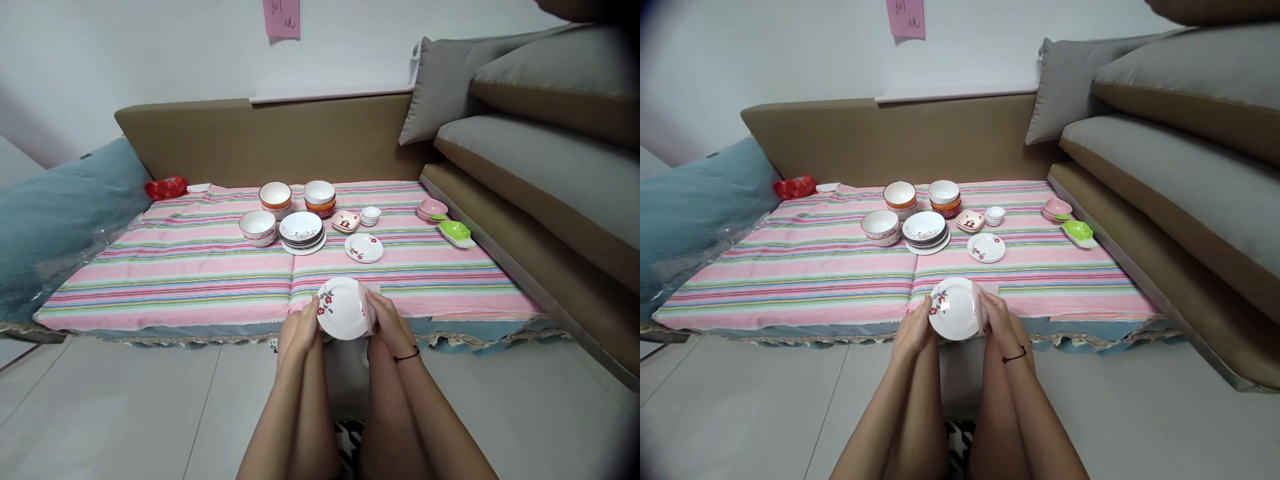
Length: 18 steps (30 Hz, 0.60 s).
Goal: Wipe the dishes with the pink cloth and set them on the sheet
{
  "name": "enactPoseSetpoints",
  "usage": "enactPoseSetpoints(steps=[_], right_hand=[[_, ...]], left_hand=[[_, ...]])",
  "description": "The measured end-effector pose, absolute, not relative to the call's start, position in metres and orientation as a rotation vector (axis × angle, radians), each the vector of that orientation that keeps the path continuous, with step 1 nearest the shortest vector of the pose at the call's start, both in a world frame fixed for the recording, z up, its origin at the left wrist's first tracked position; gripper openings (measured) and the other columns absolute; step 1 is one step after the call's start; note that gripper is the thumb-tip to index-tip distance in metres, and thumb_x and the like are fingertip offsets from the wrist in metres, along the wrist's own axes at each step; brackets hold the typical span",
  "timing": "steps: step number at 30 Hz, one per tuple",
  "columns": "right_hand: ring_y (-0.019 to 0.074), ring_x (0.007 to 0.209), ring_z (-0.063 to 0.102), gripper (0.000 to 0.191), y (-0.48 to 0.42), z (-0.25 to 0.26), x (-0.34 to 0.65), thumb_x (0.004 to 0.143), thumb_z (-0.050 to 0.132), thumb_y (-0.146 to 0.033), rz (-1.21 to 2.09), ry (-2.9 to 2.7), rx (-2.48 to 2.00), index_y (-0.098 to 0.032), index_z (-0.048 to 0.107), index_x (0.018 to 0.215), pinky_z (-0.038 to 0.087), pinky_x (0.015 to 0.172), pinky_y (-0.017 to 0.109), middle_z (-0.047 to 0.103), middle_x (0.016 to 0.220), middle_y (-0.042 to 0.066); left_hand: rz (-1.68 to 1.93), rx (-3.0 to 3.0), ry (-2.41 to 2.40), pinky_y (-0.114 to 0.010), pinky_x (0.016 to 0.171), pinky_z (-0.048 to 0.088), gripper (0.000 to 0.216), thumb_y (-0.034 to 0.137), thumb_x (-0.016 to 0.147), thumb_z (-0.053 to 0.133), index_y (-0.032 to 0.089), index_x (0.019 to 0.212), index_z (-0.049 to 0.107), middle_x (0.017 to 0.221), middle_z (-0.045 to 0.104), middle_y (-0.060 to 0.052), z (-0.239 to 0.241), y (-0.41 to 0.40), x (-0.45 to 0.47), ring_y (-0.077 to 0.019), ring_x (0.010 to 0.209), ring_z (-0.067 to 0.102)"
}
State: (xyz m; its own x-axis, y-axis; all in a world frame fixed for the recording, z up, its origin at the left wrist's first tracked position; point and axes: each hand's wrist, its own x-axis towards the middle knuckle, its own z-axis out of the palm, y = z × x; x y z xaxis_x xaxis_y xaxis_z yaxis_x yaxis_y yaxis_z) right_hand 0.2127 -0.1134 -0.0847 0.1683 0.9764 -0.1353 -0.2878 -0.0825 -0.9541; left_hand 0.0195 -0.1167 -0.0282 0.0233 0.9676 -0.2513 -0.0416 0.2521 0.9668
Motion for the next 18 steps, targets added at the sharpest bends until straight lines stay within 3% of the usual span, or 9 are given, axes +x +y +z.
enactPoseSetpoints(steps=[6,12,14,18], right_hand=[[0.022,0.082,0.063,0.047,-0.118,-0.082,0.21,0.066,0.074,-0.049,1.391,-0.86,-1.095,-0.02,0.071,0.102,0.049,0.068,0.029,0.072,0.097,0.005],[0.0193,0.078,0.061,0.067,-0.124,-0.073,0.21,0.062,0.078,-0.04,1.484,-0.96,-1.053,-0.021,0.061,0.124,0.049,0.064,0.027,0.07,0.094,0.003],[0.0165,0.072,0.059,0.065,-0.123,-0.073,0.21,0.061,0.079,-0.039,1.475,-0.966,-1.07,-0.02,0.062,0.12,0.047,0.059,0.024,0.069,0.087,0.001],[0.0096,0.047,0.044,0.038,-0.118,-0.08,0.209,0.069,0.072,-0.048,1.405,-0.928,-1.15,-0.016,0.067,0.089,0.033,0.044,0.021,0.058,0.059,-0.003]], left_hand=[[1.067,0.897,1.132,-0.034,0.081,0.05,0.033,0.05,0.079,0.059,0.021,0.093,0.069,0.102,0.072,-0.006,-0.042,-0.114,0.023,-0.0256,0.096,0.064],[1.125,0.875,1.12,-0.033,0.078,0.05,0.04,0.052,0.082,0.054,0.017,0.099,0.067,0.101,0.071,-0.007,-0.055,-0.112,0.022,-0.0242,0.092,0.064],[1.131,0.884,1.15,-0.033,0.078,0.05,0.037,0.049,0.081,0.055,0.018,0.096,0.067,0.098,0.071,-0.006,-0.052,-0.113,0.02,-0.0249,0.091,0.063],[1.116,0.929,1.224,-0.034,0.082,0.048,0.024,0.042,0.078,0.061,0.02,0.078,0.07,0.089,0.072,-0.005,-0.04,-0.117,0.017,-0.0278,0.093,0.061]])
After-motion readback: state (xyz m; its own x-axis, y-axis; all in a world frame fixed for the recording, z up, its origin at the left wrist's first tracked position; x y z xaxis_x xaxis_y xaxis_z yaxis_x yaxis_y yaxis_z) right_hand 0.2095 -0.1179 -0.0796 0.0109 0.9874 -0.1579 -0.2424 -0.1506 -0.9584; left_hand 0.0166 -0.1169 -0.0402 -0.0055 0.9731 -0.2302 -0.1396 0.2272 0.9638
